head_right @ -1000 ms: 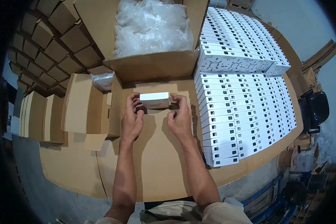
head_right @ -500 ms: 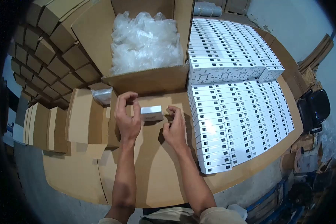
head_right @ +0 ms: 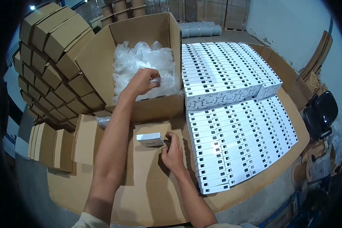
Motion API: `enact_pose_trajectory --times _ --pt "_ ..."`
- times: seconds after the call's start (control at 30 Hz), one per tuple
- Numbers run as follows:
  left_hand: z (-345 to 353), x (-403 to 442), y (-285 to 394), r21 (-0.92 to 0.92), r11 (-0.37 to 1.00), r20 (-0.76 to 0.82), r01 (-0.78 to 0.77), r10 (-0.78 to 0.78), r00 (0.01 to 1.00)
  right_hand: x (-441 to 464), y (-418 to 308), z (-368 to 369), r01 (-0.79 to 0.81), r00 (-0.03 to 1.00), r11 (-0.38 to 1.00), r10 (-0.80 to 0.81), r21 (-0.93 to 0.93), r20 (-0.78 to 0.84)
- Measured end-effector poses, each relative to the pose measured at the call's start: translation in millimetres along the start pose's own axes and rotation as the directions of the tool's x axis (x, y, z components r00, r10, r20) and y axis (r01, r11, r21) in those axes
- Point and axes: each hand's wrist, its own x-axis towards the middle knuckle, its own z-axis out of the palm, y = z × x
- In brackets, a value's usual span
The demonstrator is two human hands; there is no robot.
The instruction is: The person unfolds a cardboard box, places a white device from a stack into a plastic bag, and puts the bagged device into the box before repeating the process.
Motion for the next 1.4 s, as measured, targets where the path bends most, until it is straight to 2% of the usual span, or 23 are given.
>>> enact_pose_trajectory --times 0.03,0.17,0.27,0.37,0.47,0.57,0.63,0.77,0.87,1.07,1.1,1.17,1.27,1.33,1.4 --pt "-4.6 4.5 -4.5 -0.057 0.998 -0.017 -0.016 0.015 1.000 0.7 -0.1 0.2 0.001 1.000 1.000 -0.001 0.022 0.001" --pt "-36.1 12.0 0.7 0.002 0.979 0.083 0.204 -0.203 0.976 0.7 -5.0 -0.8 0.014 1.000 1.000 -0.014 -0.009 -0.001" --pt "-40.7 15.6 -3.2 -0.085 0.962 0.141 0.260 -0.247 0.959 0.4 -2.9 -1.2 0.037 0.999 0.999 -0.038 -0.032 -0.009" --pt "-16.0 20.3 -37.8 -0.193 0.981 -0.065 -0.035 0.023 0.998 -1.2 0.3 -0.1 0.034 0.999 0.998 -0.035 -0.048 -0.014" --pt "-23.8 9.6 -11.5 -0.021 0.999 -0.216 -0.039 0.034 0.976 -1.5 -0.7 -0.3 0.035 0.999 0.998 -0.036 -0.058 -0.025" --pt "-29.0 11.4 -7.7 -0.186 0.972 -0.116 0.142 -0.166 0.979 -1.4 1.1 0.7 0.038 0.999 0.998 -0.039 -0.047 -0.028" --pt "-17.2 13.2 -18.3 -0.334 0.935 -0.140 0.116 -0.171 0.975 -1.7 2.7 0.4 0.071 0.997 0.994 -0.073 -0.079 -0.033" --pt "-15.3 10.7 -14.1 -0.512 0.849 -0.150 0.131 -0.239 0.959 -1.6 -0.3 -0.8 -0.005 1.000 1.000 0.005 0.003 0.010" --pt "-5.7 16.9 -27.7 -0.565 0.824 -0.190 0.047 -0.185 0.964 -0.8 -1.5 -1.2 -0.010 1.000 1.000 0.010 0.006 0.012" --pt "-9.9 14.8 -4.0 -0.548 0.818 -0.135 0.173 -0.290 0.947 -0.8 -0.5 -1.1 0.011 1.000 1.000 -0.010 -0.029 0.009" --pt "-5.5 16.8 -9.4 -0.577 0.803 -0.157 0.145 -0.284 0.946 -0.7 1.4 -0.2 0.015 1.000 0.999 -0.015 -0.033 0.006" --pt "3.3 20.9 -19.7 -0.632 0.770 -0.201 0.089 -0.273 0.941 -1.2 2.0 -0.6 0.027 1.000 0.999 -0.027 -0.043 0.002" --pt "-9.8 18.4 -12.7 -0.801 0.561 -0.060 0.208 -0.421 0.905 -0.9 -2.8 -2.8 0.024 1.000 0.999 -0.024 -0.037 0.005" --pt "-11.6 16.9 -11.7 -0.890 0.443 -0.116 0.105 -0.444 0.889 -1.1 -4.2 -2.6 -0.016 1.000 1.000 0.016 -0.002 0.016" --pt "-18.6 13.3 -7.2 -0.939 0.345 -0.168 0.005 -0.471 0.866 -1.3 -3.1 -1.9 0.005 1.000 0.998 -0.006 -0.057 -0.007"
